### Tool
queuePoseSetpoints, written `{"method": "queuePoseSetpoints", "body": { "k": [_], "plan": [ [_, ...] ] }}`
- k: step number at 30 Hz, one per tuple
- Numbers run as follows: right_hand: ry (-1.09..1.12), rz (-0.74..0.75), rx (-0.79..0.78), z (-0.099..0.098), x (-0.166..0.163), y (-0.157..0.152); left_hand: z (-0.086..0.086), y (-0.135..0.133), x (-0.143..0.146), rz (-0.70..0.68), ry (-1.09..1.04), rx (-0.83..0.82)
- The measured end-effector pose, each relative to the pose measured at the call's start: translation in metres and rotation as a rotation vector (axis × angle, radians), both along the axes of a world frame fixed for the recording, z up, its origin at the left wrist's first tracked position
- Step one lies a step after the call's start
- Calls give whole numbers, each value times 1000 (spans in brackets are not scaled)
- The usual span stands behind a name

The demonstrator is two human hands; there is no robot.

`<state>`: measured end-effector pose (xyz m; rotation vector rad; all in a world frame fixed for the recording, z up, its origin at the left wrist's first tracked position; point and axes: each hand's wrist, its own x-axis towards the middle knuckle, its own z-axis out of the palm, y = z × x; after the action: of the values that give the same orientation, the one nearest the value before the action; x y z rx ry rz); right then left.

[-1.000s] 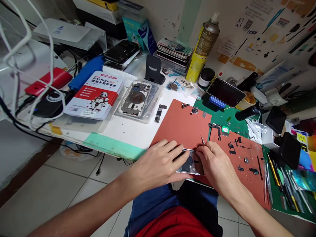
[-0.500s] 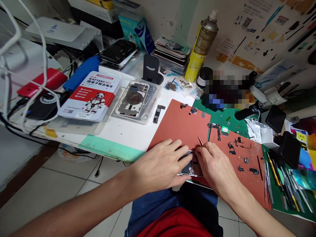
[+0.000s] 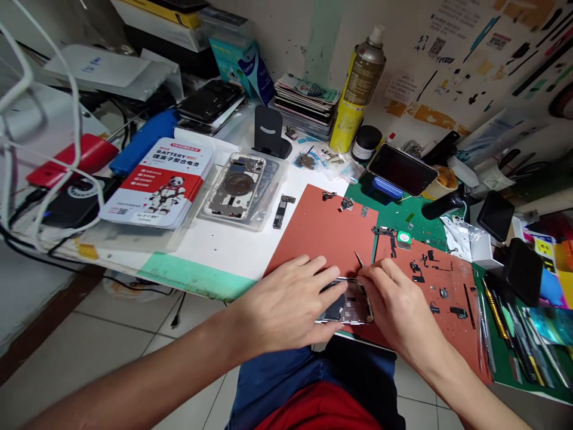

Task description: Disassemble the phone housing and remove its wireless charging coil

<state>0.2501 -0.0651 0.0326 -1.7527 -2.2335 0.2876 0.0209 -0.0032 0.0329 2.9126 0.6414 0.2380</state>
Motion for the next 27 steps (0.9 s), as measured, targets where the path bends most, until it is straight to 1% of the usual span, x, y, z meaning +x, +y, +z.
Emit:
{"method": "queuePoseSetpoints", "body": {
  "k": [3, 5, 7, 9, 13, 15, 17, 19, 20, 23, 25, 27],
  "plan": [
    [78, -126, 35, 9, 11, -4, 1, 0, -1, 2, 19, -15],
    [46, -205, 12, 11, 15, -7, 2, 1, -1, -2, 30, -27],
    [-5, -256, -26, 9, 17, -11, 3, 1, -2, -4, 39, -31],
    [-35, -281, -45, 3, 14, -14, 4, 0, -2, 2, 46, -26],
    [-53, -290, -20, -9, 5, -21, 4, -3, -5, 27, 31, 0],
    [-48, -287, 0, -9, 2, -24, 3, -6, -7, 32, 22, 15],
    [-31, -292, 24, -2, 3, -26, 1, -8, -9, 42, 13, 43],
    [78, -337, 72, 9, 7, -28, -3, -12, -11, 55, 2, 82],
    [174, -390, 108, 15, 10, -28, -5, -13, -11, 61, -9, 103],
    [551, -663, 199, 27, 20, -20, -12, -18, -12, 79, -47, 148],
    [784, -795, 224, 27, 25, -10, -15, -20, -13, 92, -62, 159],
    [1003, -806, 246, 22, 26, 3, -16, -22, -13, 96, -70, 167]
  ]
}}
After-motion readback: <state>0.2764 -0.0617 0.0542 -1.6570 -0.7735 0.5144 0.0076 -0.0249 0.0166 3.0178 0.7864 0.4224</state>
